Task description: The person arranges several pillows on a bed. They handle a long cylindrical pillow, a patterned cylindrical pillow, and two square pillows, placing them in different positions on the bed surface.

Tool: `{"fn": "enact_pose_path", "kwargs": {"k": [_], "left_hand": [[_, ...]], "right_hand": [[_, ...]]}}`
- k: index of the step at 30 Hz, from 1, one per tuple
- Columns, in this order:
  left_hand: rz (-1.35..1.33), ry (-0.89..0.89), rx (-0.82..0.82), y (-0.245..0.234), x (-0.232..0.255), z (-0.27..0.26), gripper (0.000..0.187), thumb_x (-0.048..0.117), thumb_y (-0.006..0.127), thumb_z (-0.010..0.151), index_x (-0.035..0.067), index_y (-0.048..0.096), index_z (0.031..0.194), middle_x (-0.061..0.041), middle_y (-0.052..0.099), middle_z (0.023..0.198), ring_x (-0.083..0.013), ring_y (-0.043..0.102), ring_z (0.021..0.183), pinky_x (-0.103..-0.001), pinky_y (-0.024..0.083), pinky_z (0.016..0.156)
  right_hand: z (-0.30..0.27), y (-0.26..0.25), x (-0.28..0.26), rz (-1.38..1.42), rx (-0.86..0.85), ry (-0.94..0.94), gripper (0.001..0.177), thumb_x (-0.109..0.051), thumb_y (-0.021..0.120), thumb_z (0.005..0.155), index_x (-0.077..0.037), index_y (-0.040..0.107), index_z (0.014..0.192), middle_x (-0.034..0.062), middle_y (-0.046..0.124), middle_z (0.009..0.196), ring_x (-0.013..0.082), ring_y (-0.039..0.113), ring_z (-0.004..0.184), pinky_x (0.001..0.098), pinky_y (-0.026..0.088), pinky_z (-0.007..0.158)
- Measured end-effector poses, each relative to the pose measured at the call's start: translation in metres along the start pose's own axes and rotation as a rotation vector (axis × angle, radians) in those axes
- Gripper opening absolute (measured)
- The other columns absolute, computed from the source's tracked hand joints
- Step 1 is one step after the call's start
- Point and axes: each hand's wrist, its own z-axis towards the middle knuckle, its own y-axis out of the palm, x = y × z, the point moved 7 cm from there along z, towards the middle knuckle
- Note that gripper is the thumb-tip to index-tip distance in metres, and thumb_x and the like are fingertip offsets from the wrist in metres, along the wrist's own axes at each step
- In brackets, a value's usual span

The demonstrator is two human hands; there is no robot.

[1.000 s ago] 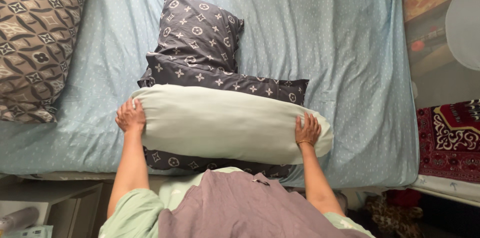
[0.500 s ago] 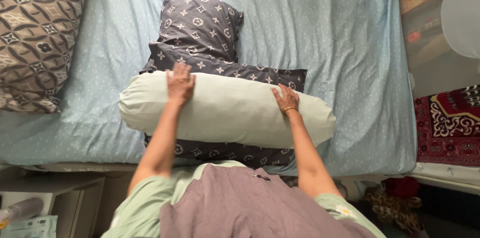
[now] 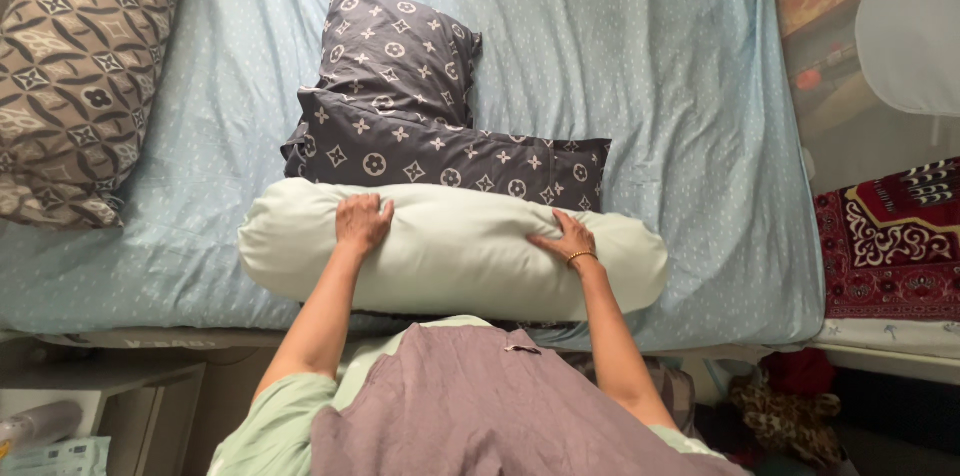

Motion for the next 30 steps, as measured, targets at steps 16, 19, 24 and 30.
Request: {"fn": "enact_pose_path", "kwargs": {"k": [16, 19, 24, 30], "left_hand": [[-0.103, 0.229, 0.316, -0.003, 0.003, -0.047, 0.033, 0.033, 0.065, 0.090, 0.008, 0.069, 0.111, -0.010, 0.069, 0.110, -0.0287, 0.060, 0.114, -0.048, 0.033, 0.114], [0.033, 0.183, 0.255, 0.006, 0.004, -0.049, 0.027, 0.034, 0.064, 0.091, 0.008, 0.068, 0.100, -0.010, 0.068, 0.107, -0.0310, 0.059, 0.114, -0.046, 0.037, 0.111], [0.065, 0.172, 0.309, 0.004, 0.007, -0.053, 0.024, 0.031, 0.063, 0.092, 0.008, 0.068, 0.100, -0.010, 0.067, 0.107, -0.0311, 0.059, 0.113, -0.046, 0.038, 0.110], [0.113, 0.138, 0.289, 0.019, 0.007, -0.050, 0.025, 0.031, 0.062, 0.093, 0.009, 0.067, 0.103, -0.009, 0.066, 0.109, -0.0296, 0.059, 0.115, -0.045, 0.037, 0.112]], "right_hand": [[-0.009, 0.001, -0.003, -0.262, -0.196, 0.039, 0.107, -0.062, 0.099, 0.037, -0.021, 0.068, 0.131, 0.0081, 0.059, 0.128, 0.0286, 0.054, 0.126, 0.0398, 0.043, 0.109], [-0.015, 0.005, -0.008, -0.280, -0.056, -0.056, 0.100, -0.059, 0.099, 0.036, -0.022, 0.069, 0.124, 0.0068, 0.053, 0.133, 0.0292, 0.047, 0.130, 0.0431, 0.039, 0.109], [-0.020, 0.016, -0.002, -0.157, -0.056, -0.096, 0.111, -0.060, 0.096, 0.037, -0.020, 0.058, 0.133, 0.0053, 0.057, 0.135, 0.0289, 0.050, 0.133, 0.0441, 0.039, 0.112], [-0.020, 0.022, 0.006, -0.177, -0.065, -0.110, 0.123, -0.063, 0.095, 0.039, -0.025, 0.049, 0.147, 0.0076, 0.052, 0.141, 0.0305, 0.046, 0.135, 0.0457, 0.036, 0.113]]}}
